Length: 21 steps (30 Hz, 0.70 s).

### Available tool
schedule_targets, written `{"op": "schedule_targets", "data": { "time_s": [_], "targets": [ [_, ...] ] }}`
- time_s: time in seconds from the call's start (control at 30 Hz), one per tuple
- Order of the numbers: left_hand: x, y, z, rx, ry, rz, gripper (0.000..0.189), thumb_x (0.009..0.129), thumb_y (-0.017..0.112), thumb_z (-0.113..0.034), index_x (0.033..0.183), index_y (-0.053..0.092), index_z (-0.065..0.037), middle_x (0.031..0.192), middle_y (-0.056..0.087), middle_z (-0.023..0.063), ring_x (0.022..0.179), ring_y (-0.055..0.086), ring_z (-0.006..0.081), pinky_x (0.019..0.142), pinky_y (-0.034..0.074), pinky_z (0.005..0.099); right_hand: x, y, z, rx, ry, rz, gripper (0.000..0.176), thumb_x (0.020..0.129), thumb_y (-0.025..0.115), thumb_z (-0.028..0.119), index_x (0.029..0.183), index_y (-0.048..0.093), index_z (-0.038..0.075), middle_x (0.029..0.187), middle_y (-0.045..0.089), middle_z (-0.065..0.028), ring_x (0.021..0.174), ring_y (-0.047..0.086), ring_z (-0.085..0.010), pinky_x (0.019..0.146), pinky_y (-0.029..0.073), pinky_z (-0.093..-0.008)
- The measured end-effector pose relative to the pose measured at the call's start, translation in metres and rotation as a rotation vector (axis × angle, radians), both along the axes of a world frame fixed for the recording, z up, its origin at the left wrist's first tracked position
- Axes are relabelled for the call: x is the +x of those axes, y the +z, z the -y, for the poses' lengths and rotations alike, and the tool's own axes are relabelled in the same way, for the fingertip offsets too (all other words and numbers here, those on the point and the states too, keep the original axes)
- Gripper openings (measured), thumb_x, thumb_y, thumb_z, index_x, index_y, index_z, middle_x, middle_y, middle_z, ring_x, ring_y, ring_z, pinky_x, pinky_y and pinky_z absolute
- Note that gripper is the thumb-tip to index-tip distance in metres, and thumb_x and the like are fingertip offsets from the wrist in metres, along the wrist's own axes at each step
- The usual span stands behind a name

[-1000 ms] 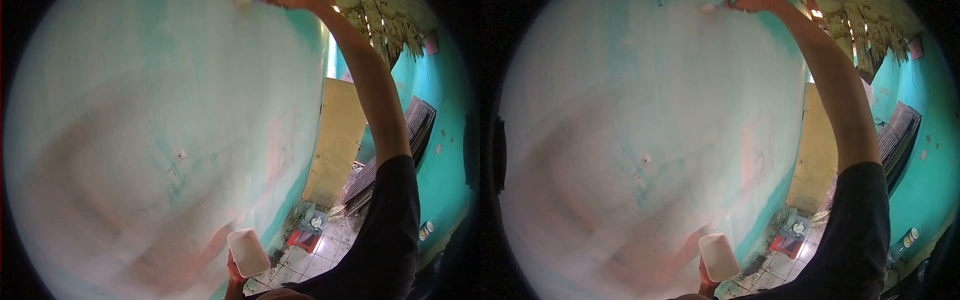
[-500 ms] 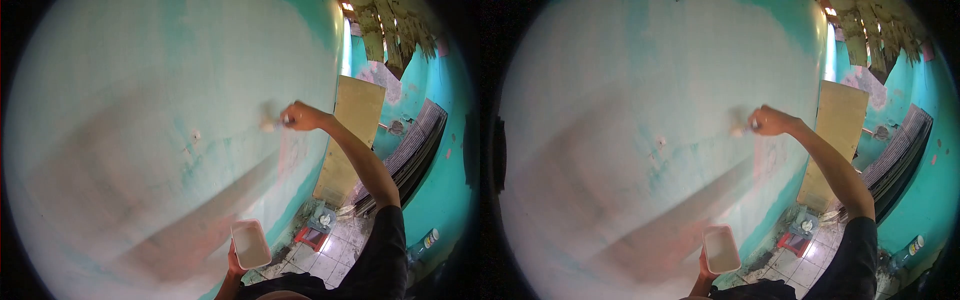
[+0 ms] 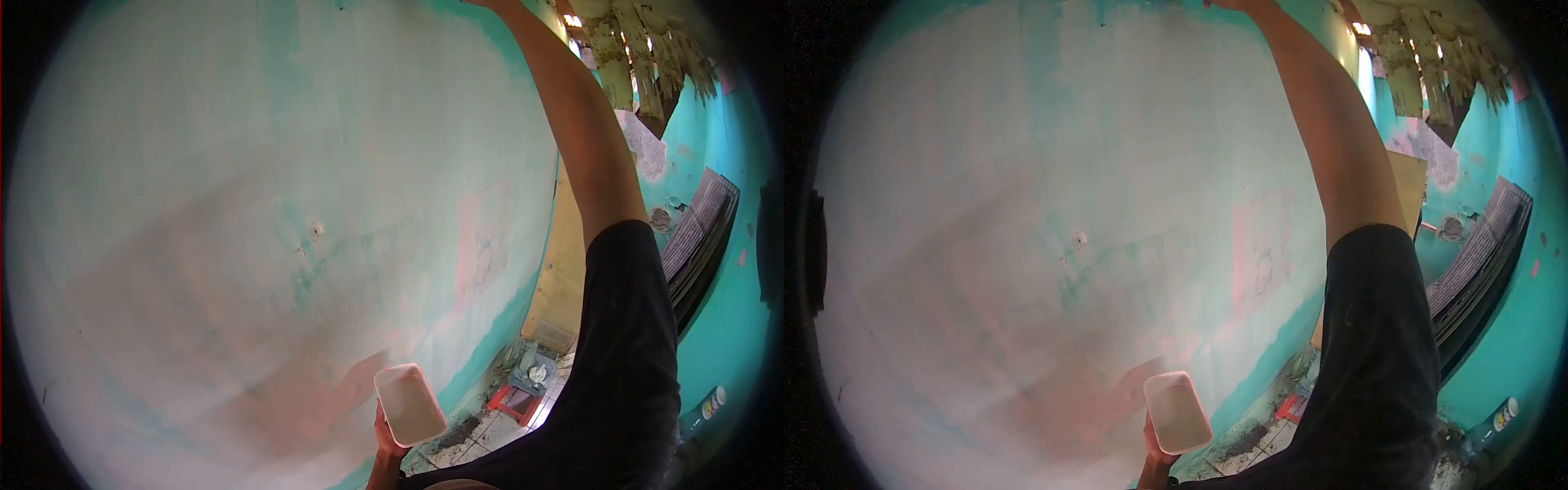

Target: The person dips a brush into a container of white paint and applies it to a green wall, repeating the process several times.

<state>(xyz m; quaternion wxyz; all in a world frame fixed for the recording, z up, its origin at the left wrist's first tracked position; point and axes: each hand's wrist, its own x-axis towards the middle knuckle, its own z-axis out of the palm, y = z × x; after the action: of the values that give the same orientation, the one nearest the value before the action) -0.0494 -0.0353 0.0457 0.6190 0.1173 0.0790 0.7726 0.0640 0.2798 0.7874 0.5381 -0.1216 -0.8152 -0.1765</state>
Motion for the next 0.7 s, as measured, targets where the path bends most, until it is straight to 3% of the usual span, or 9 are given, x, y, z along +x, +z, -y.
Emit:
{"op": "schedule_targets", "data": {
  "time_s": [0.1, 0.17, 0.23, 0.33, 0.43, 0.5, 0.53, 0.6, 0.7],
  "targets": [
    [0.002, -0.018, -0.005, 0.03, 0.008, 0.071, 0.056, 0.105, 0.037, -0.053, 0.139, 0.05, -0.012, 0.128, 0.062, 0.0096, 0.113, 0.063, 0.0287, 0.096, 0.052, 0.048, -0.044, -0.047, -0.065, 0.058, 0.038, -0.032, 0.032, 0.083, 0.073, 0.031, 0.106, 0.074, 0.009, 0.086, 0.07, -0.0139, 0.075, 0.067, -0.0246, 0.066, 0.053, -0.0395],
    [-0.001, -0.031, -0.007, 0.067, -0.015, 0.097, 0.054, 0.105, 0.037, -0.052, 0.138, 0.051, -0.012, 0.126, 0.062, 0.0089, 0.111, 0.063, 0.028, 0.095, 0.053, 0.0475, -0.039, -0.126, -0.042, 0.011, 0.105, -0.044, 0.029, 0.083, 0.072, 0.026, 0.105, 0.072, 0.007, 0.081, 0.07, -0.0166, 0.072, 0.068, -0.0284, 0.065, 0.053, -0.0409],
    [0.003, -0.041, -0.005, -0.085, 0.098, -0.044, 0.052, 0.105, 0.037, -0.05, 0.135, 0.053, -0.011, 0.123, 0.064, 0.008, 0.108, 0.064, 0.0271, 0.093, 0.053, 0.0469, -0.037, -0.21, -0.026, -0.044, 0.135, 0.033, 0.024, 0.088, 0.069, 0.02, 0.107, 0.071, 0.006, 0.06, 0.061, -0.0094, 0.053, 0.052, -0.016, 0.053, 0.043, -0.0342],
    [0.008, -0.059, 0.0, -0.016, 0.106, 0.014, 0.051, 0.106, 0.037, -0.049, 0.134, 0.053, -0.01, 0.121, 0.064, 0.0082, 0.108, 0.064, 0.0272, 0.093, 0.054, 0.0464, -0.024, -0.359, -0.016, -0.179, 0.302, 0.188, 0.025, 0.088, 0.064, 0.01, 0.112, 0.07, 0.007, 0.062, 0.059, -0.014, 0.052, 0.048, -0.0176, 0.054, 0.044, -0.0358],
    [0.03, -0.043, 0.012, 0.055, 0.105, -0.069, 0.051, 0.106, 0.037, -0.048, 0.134, 0.053, -0.009, 0.12, 0.064, 0.0086, 0.108, 0.064, 0.0273, 0.093, 0.054, 0.0462, -0.005, -0.514, -0.04, -0.233, 0.05, 0.573, 0.031, 0.083, 0.067, 0.01, 0.114, 0.072, 0.009, 0.073, 0.067, -0.0177, 0.065, 0.065, -0.0293, 0.072, 0.052, -0.0419],
    [0.038, -0.05, 0.016, 0.095, 0.043, -0.034, 0.052, 0.106, 0.037, -0.048, 0.136, 0.052, -0.009, 0.122, 0.064, 0.009, 0.11, 0.064, 0.0275, 0.094, 0.054, 0.0467, 0.013, -0.563, -0.046, -0.379, 0.123, 0.826, 0.023, 0.082, 0.069, 0.014, 0.104, 0.075, 0.008, 0.075, 0.069, -0.0188, 0.069, 0.067, -0.029, 0.077, 0.053, -0.0432],
    [0.042, -0.05, 0.018, 0.015, 0.065, 0.041, 0.049, 0.105, 0.038, -0.045, 0.133, 0.053, -0.008, 0.119, 0.065, 0.0107, 0.106, 0.065, 0.028, 0.091, 0.055, 0.0463, 0.013, -0.543, -0.042, -0.478, 0.199, 0.936, 0.018, 0.081, 0.07, 0.018, 0.093, 0.076, 0.006, 0.079, 0.071, -0.0198, 0.074, 0.068, -0.0297, 0.076, 0.053, -0.0422],
    [0.047, -0.053, 0.021, -0.058, 0.08, 0.123, 0.046, 0.105, 0.04, -0.042, 0.131, 0.055, -0.007, 0.116, 0.065, 0.0123, 0.103, 0.066, 0.0286, 0.087, 0.057, 0.0459, 0.001, -0.475, -0.045, -0.306, 0.13, 0.73, 0.018, 0.08, 0.068, 0.018, 0.089, 0.075, 0.004, 0.085, 0.072, -0.018, 0.078, 0.069, -0.0309, 0.074, 0.054, -0.0413],
    [0.044, -0.063, 0.03, -0.022, 0.049, 0.071, 0.052, 0.106, 0.037, -0.049, 0.138, 0.051, -0.011, 0.125, 0.062, 0.0086, 0.111, 0.063, 0.0268, 0.095, 0.054, 0.0459, -0.008, -0.304, -0.043, -0.151, 0.09, 0.59, 0.022, 0.083, 0.068, 0.024, 0.088, 0.075, 0.004, 0.077, 0.071, -0.0146, 0.069, 0.068, -0.022, 0.067, 0.054, -0.0374]
  ]
}}
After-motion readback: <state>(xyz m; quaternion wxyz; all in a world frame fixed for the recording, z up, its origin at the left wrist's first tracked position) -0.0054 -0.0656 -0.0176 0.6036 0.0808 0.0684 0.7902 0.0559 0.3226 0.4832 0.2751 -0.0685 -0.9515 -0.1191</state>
